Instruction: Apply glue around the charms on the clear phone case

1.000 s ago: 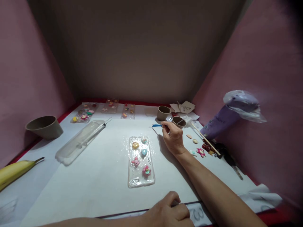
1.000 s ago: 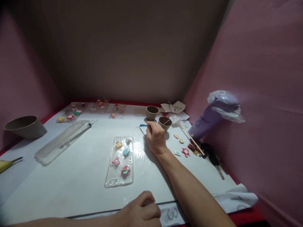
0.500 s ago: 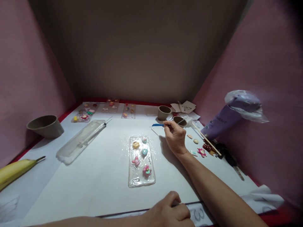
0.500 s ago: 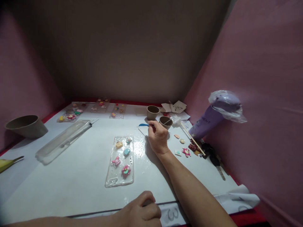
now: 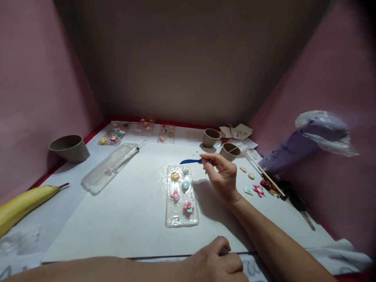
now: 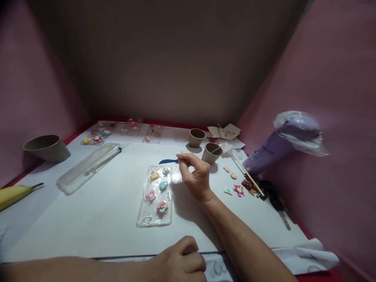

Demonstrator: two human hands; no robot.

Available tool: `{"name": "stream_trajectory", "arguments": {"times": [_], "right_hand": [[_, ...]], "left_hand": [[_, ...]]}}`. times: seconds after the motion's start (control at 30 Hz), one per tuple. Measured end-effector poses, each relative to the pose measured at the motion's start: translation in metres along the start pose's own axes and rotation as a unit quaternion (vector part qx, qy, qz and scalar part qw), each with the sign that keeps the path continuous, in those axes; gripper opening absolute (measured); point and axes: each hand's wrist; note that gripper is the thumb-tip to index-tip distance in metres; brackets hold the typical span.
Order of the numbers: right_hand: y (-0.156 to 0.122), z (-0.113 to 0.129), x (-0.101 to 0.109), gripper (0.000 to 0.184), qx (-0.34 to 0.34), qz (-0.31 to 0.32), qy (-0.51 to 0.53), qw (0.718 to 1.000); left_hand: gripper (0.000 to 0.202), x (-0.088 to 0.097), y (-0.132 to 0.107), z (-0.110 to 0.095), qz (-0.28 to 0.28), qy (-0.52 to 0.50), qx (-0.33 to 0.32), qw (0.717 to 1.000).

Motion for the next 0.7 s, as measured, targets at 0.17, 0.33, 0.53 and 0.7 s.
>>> {"name": "stream_trajectory", "arguments": {"times": [0.17, 0.33, 0.53, 0.7], "right_hand": [[-0.0046, 0.0057, -0.0028, 0.017, 0.084, 0.035, -0.046, 0.995], [-0.0067, 0.0042, -0.0035, 0.02, 0.097, 0.055, -0.059, 0.992], [-0.0078, 0.0041, -0.0027, 0.021, 0.1, 0.064, -0.057, 0.991], [-0.0066, 0.0041, -0.0025, 0.02, 0.112, 0.054, -0.064, 0.99]], "left_hand": [[0.031, 0.0001, 0.0009, -0.0006, -0.041, 0.003, 0.001, 0.999], [0.032, -0.002, 0.001, -0.0007, -0.056, 0.002, 0.003, 0.998], [0.03, -0.0005, 0.0018, -0.0001, -0.056, -0.006, 0.002, 0.998], [0.03, -0.0005, 0.001, -0.0001, -0.053, -0.009, 0.011, 0.998]]}}
Point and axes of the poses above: each hand's wrist, its own y-axis towards the middle knuckle, its own x-axis out of the back of the hand, z = x × y
